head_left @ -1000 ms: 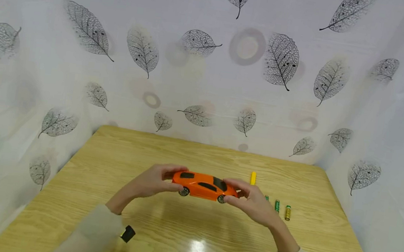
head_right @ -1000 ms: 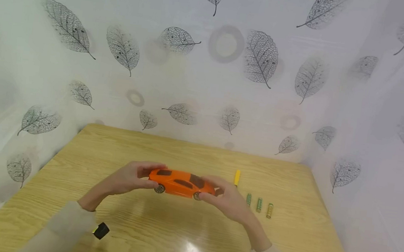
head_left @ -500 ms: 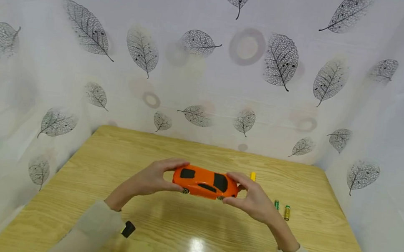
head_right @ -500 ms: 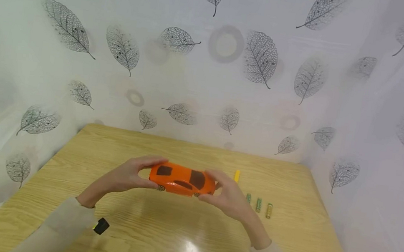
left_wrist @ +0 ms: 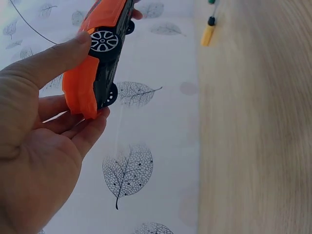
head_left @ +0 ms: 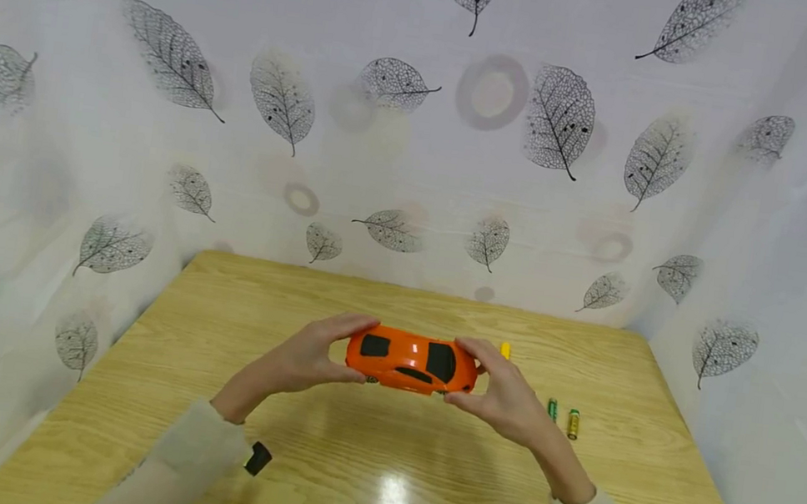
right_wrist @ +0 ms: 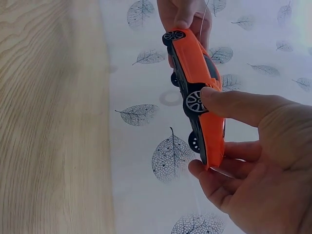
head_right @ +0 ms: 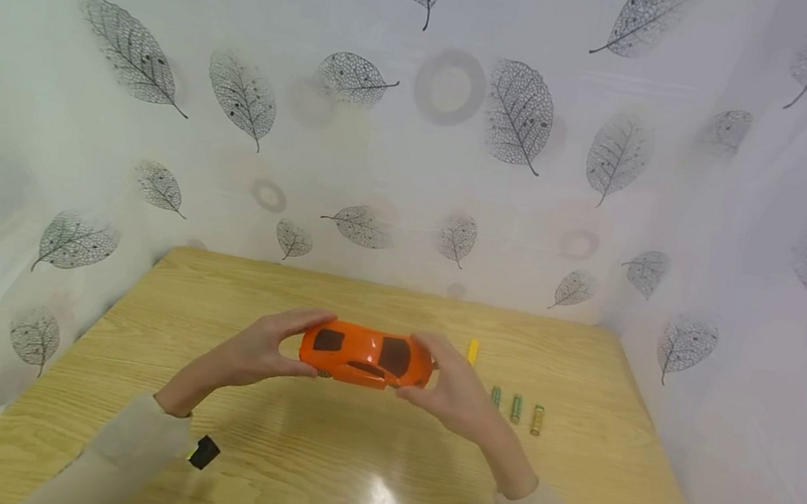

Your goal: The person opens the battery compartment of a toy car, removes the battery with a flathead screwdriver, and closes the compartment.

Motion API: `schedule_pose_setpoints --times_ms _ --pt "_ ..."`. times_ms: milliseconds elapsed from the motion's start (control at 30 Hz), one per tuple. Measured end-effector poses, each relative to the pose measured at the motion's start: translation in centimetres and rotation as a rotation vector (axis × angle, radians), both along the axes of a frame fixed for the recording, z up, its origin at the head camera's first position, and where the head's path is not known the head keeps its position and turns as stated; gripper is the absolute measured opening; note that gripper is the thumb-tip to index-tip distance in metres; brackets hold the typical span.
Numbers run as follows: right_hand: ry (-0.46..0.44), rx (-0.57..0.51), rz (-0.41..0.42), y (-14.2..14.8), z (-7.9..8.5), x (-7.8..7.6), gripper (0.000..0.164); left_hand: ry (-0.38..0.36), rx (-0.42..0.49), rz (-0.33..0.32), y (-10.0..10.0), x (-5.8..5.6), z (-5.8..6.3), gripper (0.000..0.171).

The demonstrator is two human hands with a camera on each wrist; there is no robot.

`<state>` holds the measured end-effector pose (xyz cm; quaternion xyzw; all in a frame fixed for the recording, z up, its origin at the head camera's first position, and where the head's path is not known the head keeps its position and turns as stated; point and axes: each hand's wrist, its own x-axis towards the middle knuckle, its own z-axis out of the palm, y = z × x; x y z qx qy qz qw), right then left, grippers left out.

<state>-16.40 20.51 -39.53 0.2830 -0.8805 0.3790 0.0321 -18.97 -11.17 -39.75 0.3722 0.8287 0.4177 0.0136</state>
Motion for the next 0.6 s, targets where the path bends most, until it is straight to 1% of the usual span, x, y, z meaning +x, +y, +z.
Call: schedule_pose_setpoints --times_ms 233,333,600 --pt "-0.013 -0.015 0.019 -0.3 -0.4 -0.2 0.074 -0.011 -0.016 0.017 0.2 0.0 -0.4 0.076" --pt "-0.011 -0.015 0.024 -0.4 -0.5 -0.1 0.074 -0.003 -0.018 0.019 0.2 -0.1 -0.6 0.077" --pt "-0.005 0.000 0.006 -0.5 -1.1 -0.2 0.073 -0.004 -0.002 0.012 0.3 -0.3 -1.5 0.076"
